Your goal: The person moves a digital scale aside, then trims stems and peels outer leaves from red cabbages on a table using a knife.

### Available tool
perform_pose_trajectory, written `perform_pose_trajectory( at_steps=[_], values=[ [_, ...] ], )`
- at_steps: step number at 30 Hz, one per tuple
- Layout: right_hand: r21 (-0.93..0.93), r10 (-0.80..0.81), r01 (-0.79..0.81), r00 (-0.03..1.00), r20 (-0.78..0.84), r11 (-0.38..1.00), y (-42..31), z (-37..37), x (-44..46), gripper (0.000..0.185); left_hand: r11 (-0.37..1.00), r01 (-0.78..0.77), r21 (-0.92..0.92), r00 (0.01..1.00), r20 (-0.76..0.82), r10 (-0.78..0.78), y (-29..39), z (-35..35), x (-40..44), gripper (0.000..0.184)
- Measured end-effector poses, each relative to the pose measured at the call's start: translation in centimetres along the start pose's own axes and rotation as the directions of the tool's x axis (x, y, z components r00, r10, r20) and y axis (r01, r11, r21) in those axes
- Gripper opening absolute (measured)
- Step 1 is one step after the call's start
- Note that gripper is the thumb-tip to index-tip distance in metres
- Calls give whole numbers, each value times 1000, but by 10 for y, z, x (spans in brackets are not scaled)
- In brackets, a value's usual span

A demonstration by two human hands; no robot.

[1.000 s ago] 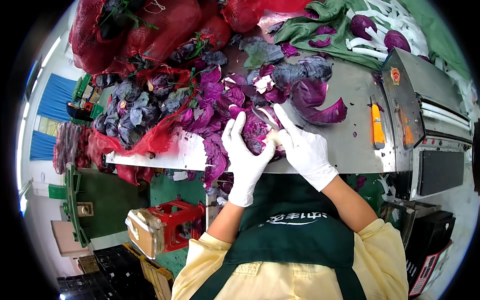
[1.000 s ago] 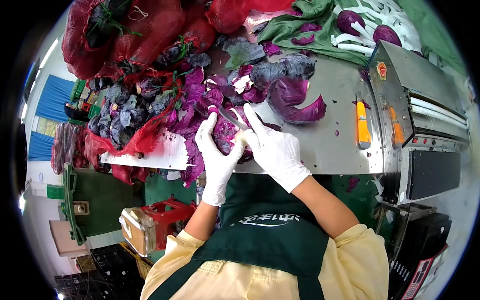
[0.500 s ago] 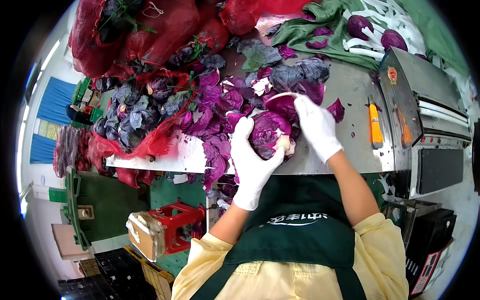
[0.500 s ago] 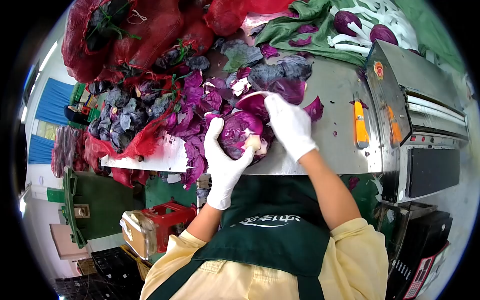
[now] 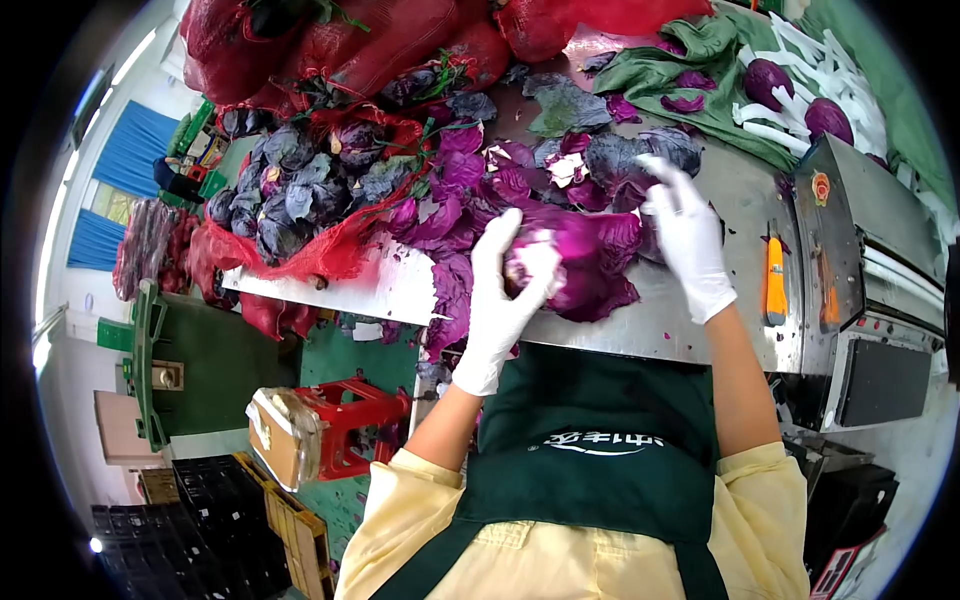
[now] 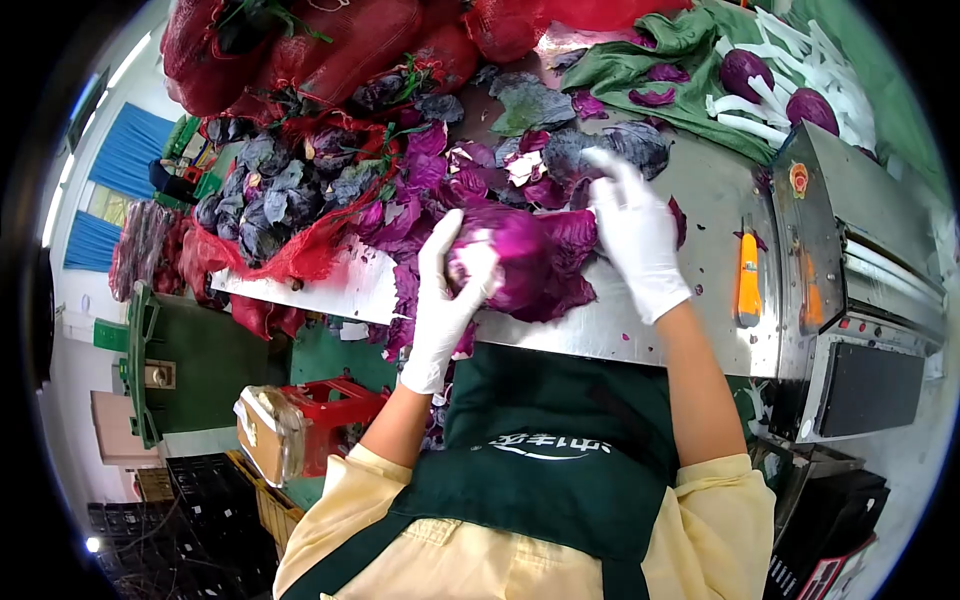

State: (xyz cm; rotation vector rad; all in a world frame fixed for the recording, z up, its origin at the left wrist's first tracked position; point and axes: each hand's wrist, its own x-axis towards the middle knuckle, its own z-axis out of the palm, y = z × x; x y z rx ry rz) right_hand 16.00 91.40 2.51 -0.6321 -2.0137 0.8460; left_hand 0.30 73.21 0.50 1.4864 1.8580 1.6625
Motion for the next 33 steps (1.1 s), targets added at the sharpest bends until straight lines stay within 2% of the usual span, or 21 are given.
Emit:
perform_pose_trajectory(
  at_steps=[1,2,3,4,5,6,8,9,10,12,14,15,18,19,21,24,26,29,31,33],
  values=[
    [-55,94,-90,992,88,994,-10,6,-3,33,995,-28,94,999,-38,32,4,4,-2,94],
    [-117,191,-173,967,168,978,-13,11,-5,33,995,95,30,991,-97,-92,5,8,-9,93],
    [-58,142,-133,974,178,989,-4,21,-7,32,952,248,-180,955,-120,-271,5,14,-16,86],
    [98,266,-297,932,244,950,5,24,-10,35,844,378,-380,890,-101,-444,3,23,-21,79],
    [152,306,-345,924,232,926,-1,24,-12,37,804,405,-434,861,-116,-496,2,35,-23,70],
    [183,336,-375,918,211,909,-5,27,-17,36,893,361,-267,860,-274,-430,-1,46,-21,68],
    [179,360,-376,926,117,909,-14,34,-35,34,873,343,-347,877,-215,-430,-3,34,-2,64],
    [157,357,-368,930,92,917,-20,35,-44,34,854,331,-402,881,-192,-433,20,27,14,60],
    [116,367,-379,923,112,918,-24,33,-52,36,896,337,-289,896,-193,-399,18,18,24,59],
    [33,388,-396,909,151,917,-32,27,-68,44,971,228,-71,969,-85,-234,0,2,47,47],
    [28,199,-201,978,66,979,-31,31,-70,53,963,259,-80,961,-76,-265,-19,2,64,37],
    [25,200,-202,977,68,979,-34,29,-67,53,962,251,-105,957,-124,-263,-23,6,69,35],
    [-229,35,-12,994,99,973,-36,31,-56,59,920,292,-261,931,-142,-336,-27,10,78,36],
    [-299,-15,47,994,110,953,-35,34,-52,61,921,290,-260,933,-137,-333,-27,11,80,36],
    [-342,-18,62,991,131,938,-36,38,-48,60,920,341,-195,916,-151,-372,-27,12,79,36],
    [-445,-93,133,990,110,886,-32,44,-43,60,928,326,-182,918,-175,-357,-26,15,77,35],
    [-488,-101,140,989,105,862,-31,46,-41,60,916,324,-235,914,-173,-367,-23,17,79,34],
    [-461,-12,61,994,108,886,-38,48,-43,60,897,330,-293,907,-166,-388,-21,19,82,32],
    [-511,-18,59,996,85,858,-36,50,-43,57,891,338,-303,901,-170,-399,-21,20,83,31],
    [-557,-29,61,997,65,829,-31,52,-39,55,910,346,-230,912,-146,-384,-23,18,83,31]
  ],
)
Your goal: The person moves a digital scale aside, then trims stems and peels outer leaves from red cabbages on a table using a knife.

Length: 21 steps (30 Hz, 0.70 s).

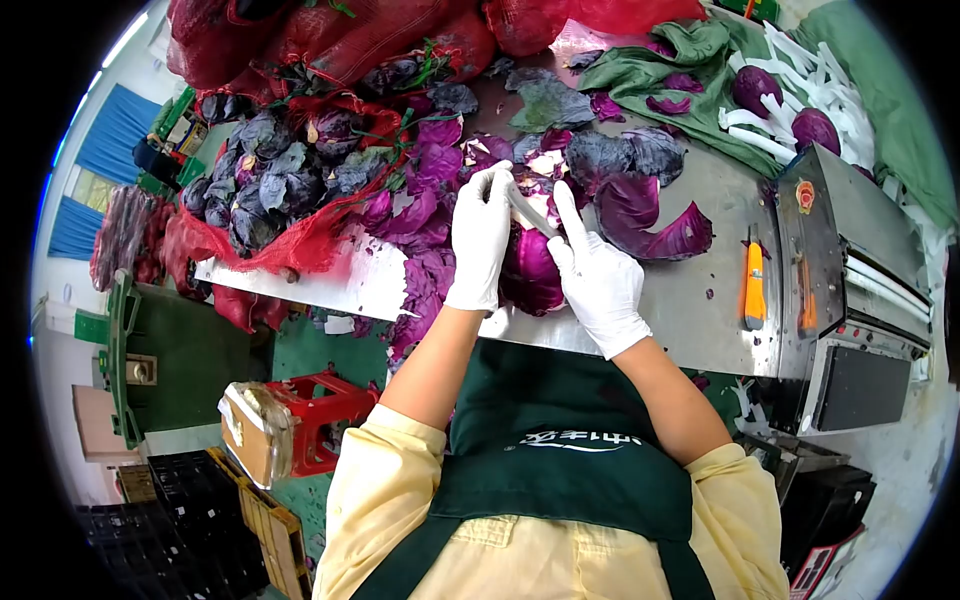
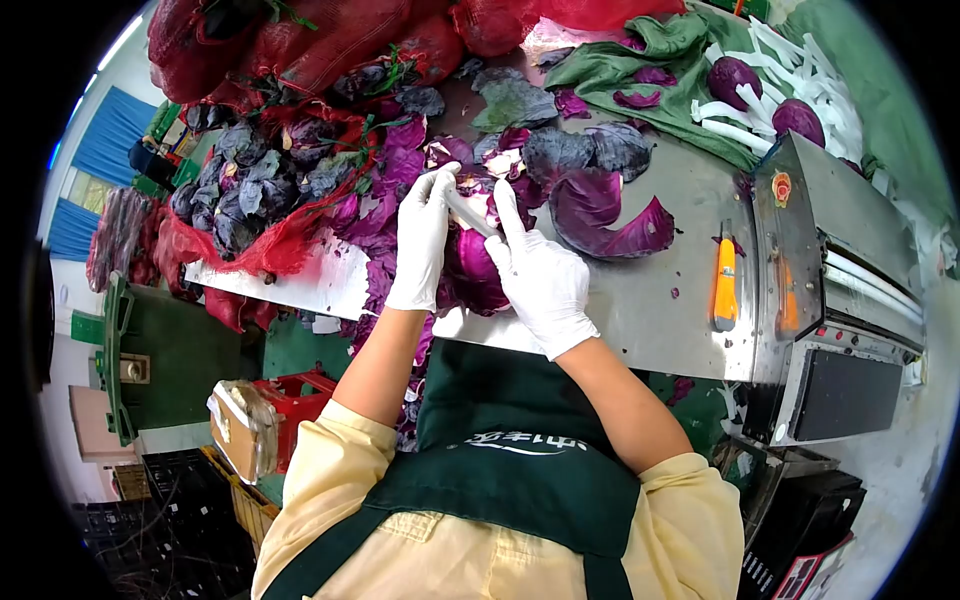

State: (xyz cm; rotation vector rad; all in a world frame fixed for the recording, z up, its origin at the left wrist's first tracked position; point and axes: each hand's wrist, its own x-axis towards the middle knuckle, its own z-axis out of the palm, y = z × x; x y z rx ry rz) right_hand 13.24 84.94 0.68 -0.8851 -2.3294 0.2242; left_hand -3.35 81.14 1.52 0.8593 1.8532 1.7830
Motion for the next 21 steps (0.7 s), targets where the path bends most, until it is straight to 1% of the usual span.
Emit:
perform_pose_trajectory(
  at_steps=[1,2,3,5,6,7,8,9,10,11,12,13,14,15,16,17,18,19,20,21],
  values=[
    [114,42,-34,997,-69,993,3,2,4,50,1000,0,0,1000,-2,0,-1,0,0,31],
    [229,93,-60,987,-133,971,7,3,7,46,998,-42,37,999,-18,43,-2,-1,0,32],
    [407,296,-291,954,52,866,7,-15,16,41,994,-84,75,996,-33,87,-1,-1,0,33],
    [486,491,-524,847,206,699,48,-8,29,44,998,-43,-50,999,18,44,1,-9,-1,31],
    [329,464,-519,854,236,789,68,-7,32,47,993,-40,-108,996,72,48,-3,-18,1,31],
    [165,441,-491,857,267,855,86,-5,33,50,989,3,-145,997,74,8,2,-24,-2,31],
    [97,372,-418,876,307,903,91,-9,30,51,985,6,-173,999,47,2,-1,-28,-2,32],
    [-9,413,-440,835,364,898,96,-12,26,49,980,11,-200,1000,18,-7,-6,-33,-2,32],
    [-15,447,-473,821,356,881,99,-13,23,48,983,30,-180,999,-13,-33,-10,-39,-4,32],
    [-20,475,-501,807,350,865,104,-15,23,47,987,124,-100,987,-88,-133,-5,-44,-10,35],
    [17,481,-509,823,303,860,108,-14,23,47,978,109,-177,983,-130,-133,0,-42,-21,37],
    [73,516,-537,834,195,841,109,-14,19,46,964,87,-250,977,-170,-132,5,-34,-31,39],
    [168,464,-480,876,129,861,107,-14,20,45,992,28,-124,981,-187,-51,7,-21,-40,48],
    [254,420,-422,905,63,870,101,-18,18,44,998,-46,36,989,-142,50,3,-15,-48,55],
    [365,374,-387,921,110,847,92,-22,15,43,973,-131,189,984,-95,151,-1,-9,-56,63],
    [468,363,-413,911,197,781,78,-28,19,43,927,-267,265,957,-43,288,3,-6,-56,69],
    [555,349,-450,893,283,700,63,-33,22,45,956,-271,115,962,78,263,4,-6,-50,70],
    [568,314,-419,908,278,708,57,-30,24,45,968,-250,-35,947,199,252,6,-8,-44,71],
    [610,342,-481,877,339,629,49,-29,26,45,946,-323,32,917,260,304,8,-10,-39,71],
    [646,361,-537,844,398,543,44,-27,28,44,944,-330,29,914,260,312,10,-8,-40,71]
  ],
)
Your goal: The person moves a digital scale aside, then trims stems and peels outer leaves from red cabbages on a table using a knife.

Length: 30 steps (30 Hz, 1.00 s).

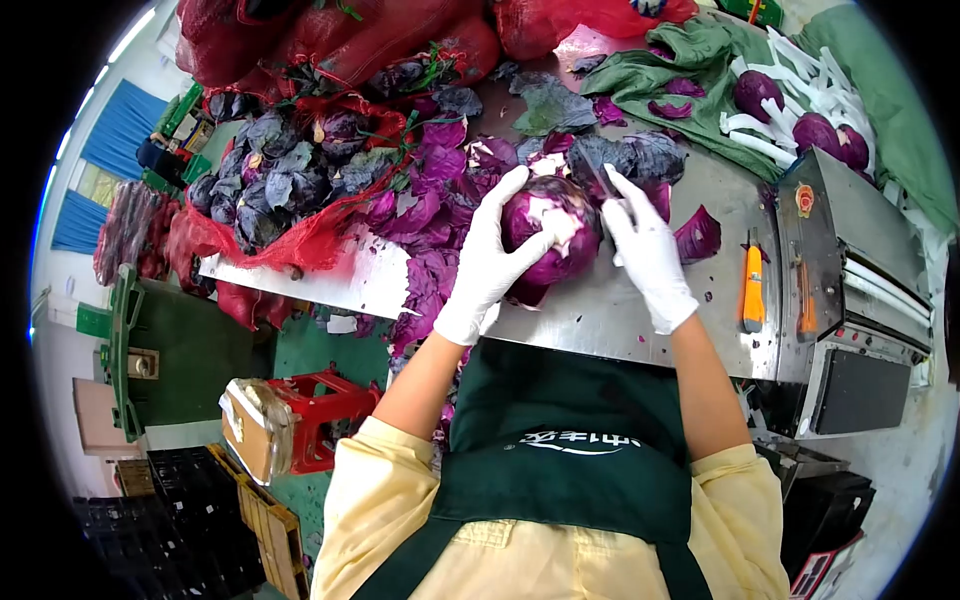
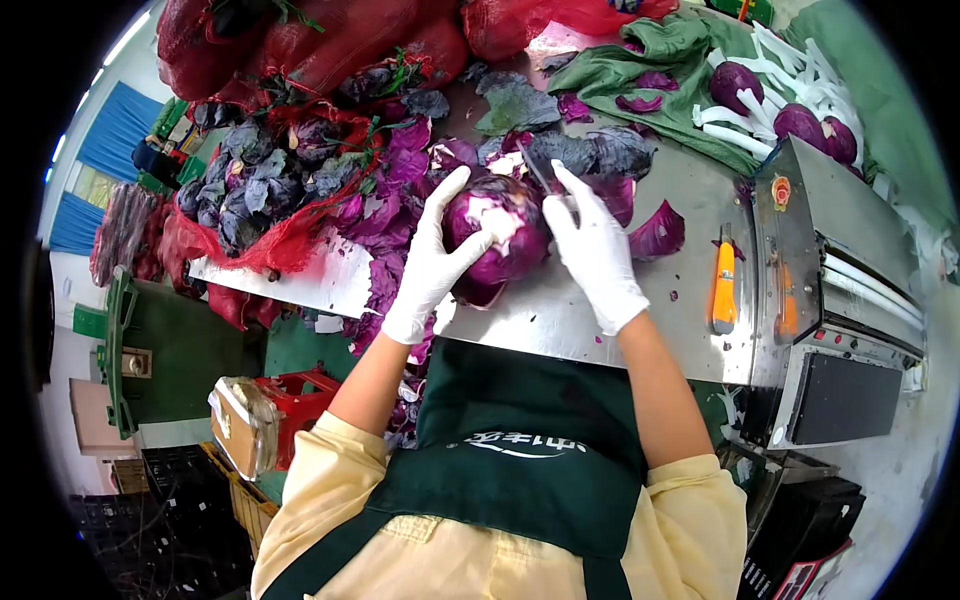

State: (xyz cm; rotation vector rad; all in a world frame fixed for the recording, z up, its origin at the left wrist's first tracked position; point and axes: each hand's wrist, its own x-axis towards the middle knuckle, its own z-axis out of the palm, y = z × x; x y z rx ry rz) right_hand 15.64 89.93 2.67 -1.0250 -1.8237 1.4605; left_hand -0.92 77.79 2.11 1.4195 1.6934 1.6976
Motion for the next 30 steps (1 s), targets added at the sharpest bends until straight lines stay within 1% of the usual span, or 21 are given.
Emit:
perform_pose_trajectory(
  at_steps=[1,2,3,4,5,6,7,8,10,12,13,14,16,17,18,19,20,23,24,26,30],
  values=[
    [106,-42,38,999,31,994,10,7,6,45,977,-41,211,992,-109,66,2,2,-2,71],
    [124,69,-82,992,108,989,24,8,14,46,908,-55,416,969,-198,150,4,3,-6,71],
    [122,41,-54,994,103,991,22,9,12,46,972,223,77,931,-313,-189,0,14,-12,67],
    [118,15,-27,995,101,993,21,11,6,47,952,238,-193,902,-318,-291,-32,21,-15,60],
    [131,-57,57,998,1,990,11,20,-9,46,958,278,-75,876,-390,-285,-15,28,-12,55],
    [24,-96,96,995,-6,995,9,23,-21,45,945,325,38,845,-461,-272,3,32,-10,51],
    [-69,-188,185,982,-32,980,13,25,-29,44,948,313,-50,873,-377,-308,-1,20,-5,48],
    [-138,-203,199,979,-19,970,10,22,-35,43,903,291,-317,884,-272,-381,11,17,2,48],
    [-209,-218,213,976,-3,954,10,14,-38,43,881,296,-370,905,-186,-382,8,13,7,44],
    [-305,-404,369,913,-58,878,15,1,-28,42,965,240,-102,946,-197,-256,2,19,5,39],
    [-297,-301,288,953,1,910,14,-8,-24,43,971,187,-150,965,-160,-210,0,22,3,37],
    [-302,-194,203,979,60,931,7,-16,-22,45,954,259,-151,954,-113,-277,6,23,2,40],
    [-393,-240,260,966,99,882,5,-20,-18,46,971,231,-58,956,-169,-238,-5,33,-6,55],
    [-398,-239,257,966,96,880,5,-22,-18,46,957,248,-147,956,-122,-267,8,35,-12,67],
    [-484,-248,280,960,131,829,5,-25,-17,46,971,195,-137,973,-96,-209,8,36,-20,77],
    [-563,-250,302,953,170,770,5,-26,-17,46,988,138,-71,988,-58,-142,5,34,-23,75],
    [-566,-242,298,955,174,768,4,-28,-19,46,997,82,-6,996,-19,-83,4,31,-27,73],
    [-596,-347,414,909,230,688,-4,-30,-25,49,988,151,-15,989,2,-151,2,29,-27,75],
    [-598,-350,415,908,230,685,-7,-30,-25,49,989,148,-17,989,1,-148,3,30,-26,75],
    [-624,-411,478,873,261,618,-13,-30,-29,52,992,75,105,997,-40,-72,5,32,-25,74],
    [-685,-383,476,874,299,552,-14,-31,-29,53,991,135,4,991,-24,-135,8,34,-23,73]
  ],
)
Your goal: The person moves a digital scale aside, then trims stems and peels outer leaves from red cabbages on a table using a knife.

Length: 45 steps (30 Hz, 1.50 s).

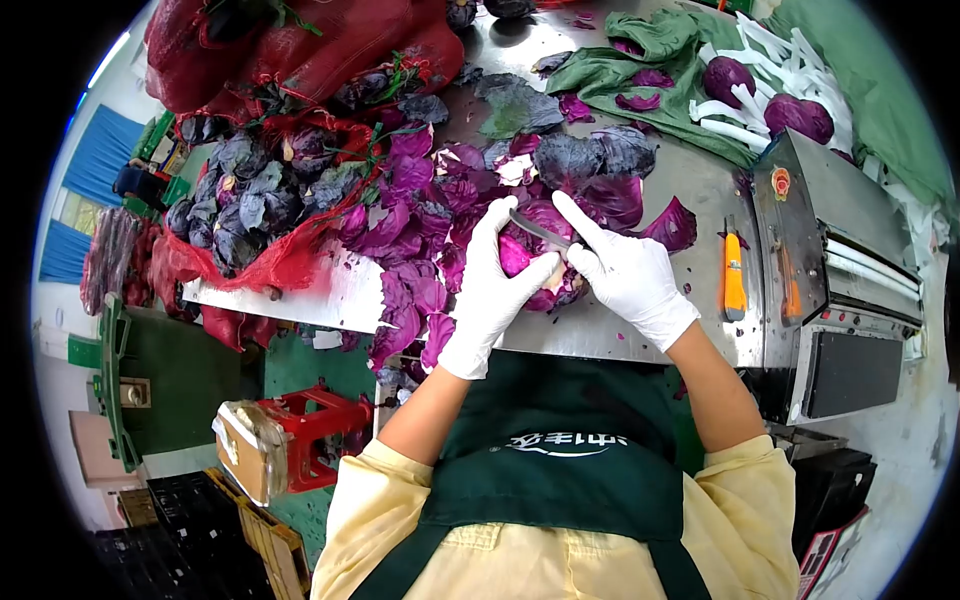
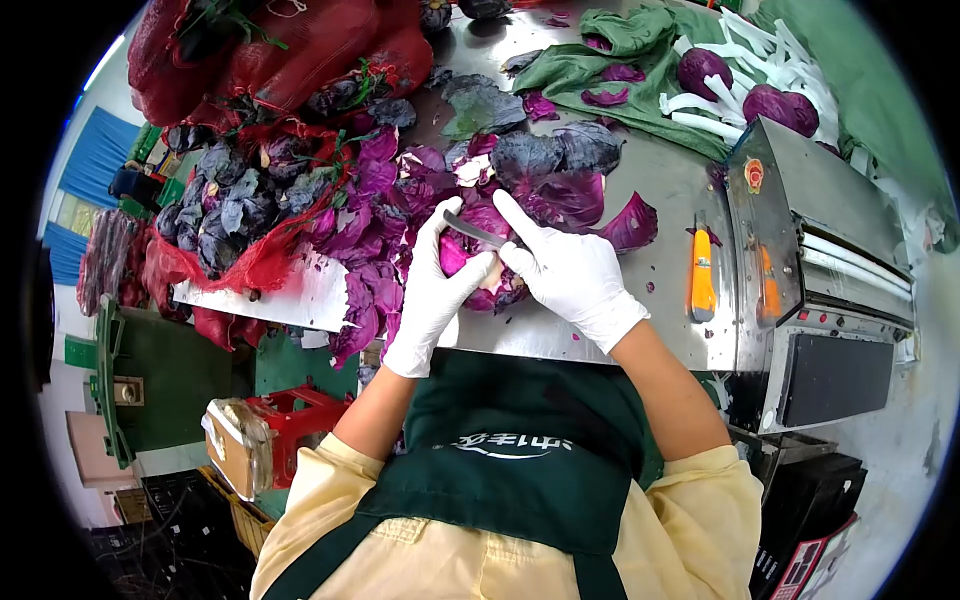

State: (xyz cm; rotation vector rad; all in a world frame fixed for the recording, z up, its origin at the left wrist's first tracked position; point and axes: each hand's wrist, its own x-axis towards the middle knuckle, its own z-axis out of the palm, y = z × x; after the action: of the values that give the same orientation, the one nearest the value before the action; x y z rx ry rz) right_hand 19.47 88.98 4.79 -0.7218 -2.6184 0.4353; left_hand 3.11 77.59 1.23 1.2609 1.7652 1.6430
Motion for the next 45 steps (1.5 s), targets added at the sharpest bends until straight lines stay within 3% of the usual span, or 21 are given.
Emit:
perform_pose_trajectory(
  at_steps=[3,4,6,8,9,10,12,14,19,22,27,30,33,36,38,39,40,41,42,43,45],
  values=[
    [-74,-2,-2,999,-52,997,-4,3,4,44,999,27,-25,999,-17,-28,3,0,1,79],
    [-72,-2,-1,999,-48,997,2,7,8,44,998,43,48,999,-8,-43,3,-1,-1,77],
    [-8,118,-118,990,-74,993,34,24,26,37,970,-15,243,1000,-11,18,6,-1,-6,78],
    [7,289,-289,956,44,957,82,38,43,36,941,-137,311,991,33,133,9,0,-16,81],
    [39,268,-277,951,157,960,93,38,44,41,958,-187,216,982,24,186,3,1,-17,79],
    [-23,422,-428,879,221,903,101,42,43,47,955,-193,223,981,31,191,-4,-2,-15,79],
    [53,427,-438,892,148,897,85,40,33,53,1000,-3,11,996,-93,4,-6,-6,-9,79],
    [234,246,-256,967,71,938,53,29,22,52,986,-7,164,998,-61,17,-14,-17,-4,78],
    [110,-28,33,999,-47,993,9,8,2,53,947,-50,317,998,-26,61,8,-2,-6,76],
    [10,-45,45,999,-26,999,10,5,-2,56,967,-90,237,992,-62,107,2,5,-3,76],
    [-109,-55,47,996,-67,993,6,10,-1,57,990,19,138,1000,-21,-16,12,4,-1,78],
    [-81,-16,4,990,-144,997,5,13,9,50,986,30,167,998,-59,-20,18,9,-1,82],
    [-17,166,-167,984,-67,986,5,9,19,33,955,-53,293,980,-170,107,8,14,-1,84],
    [221,312,-306,950,9,926,28,13,41,46,891,-86,445,968,-173,180,10,20,-8,85],
    [94,422,-454,874,241,886,37,13,51,53,894,-126,431,968,-143,205,6,18,-16,86],
    [75,392,-423,883,257,903,65,34,54,57,855,-143,498,967,-114,228,13,16,-23,89],
    [107,487,-534,823,291,839,74,40,53,55,810,-166,563,963,-83,255,19,13,-27,91],
    [98,463,-513,829,313,853,80,43,55,54,804,-186,565,964,-52,259,19,6,-33,97],
    [85,435,-488,833,341,869,86,49,54,54,839,-149,524,980,-35,196,26,-2,-36,101],
    [183,382,-424,897,223,887,89,63,45,56,858,-114,500,990,-19,142,23,-12,-35,98],
    [415,466,-565,824,321,713,63,42,43,60,893,-3,450,999,-37,22,19,-24,-31,91]
  ],
)
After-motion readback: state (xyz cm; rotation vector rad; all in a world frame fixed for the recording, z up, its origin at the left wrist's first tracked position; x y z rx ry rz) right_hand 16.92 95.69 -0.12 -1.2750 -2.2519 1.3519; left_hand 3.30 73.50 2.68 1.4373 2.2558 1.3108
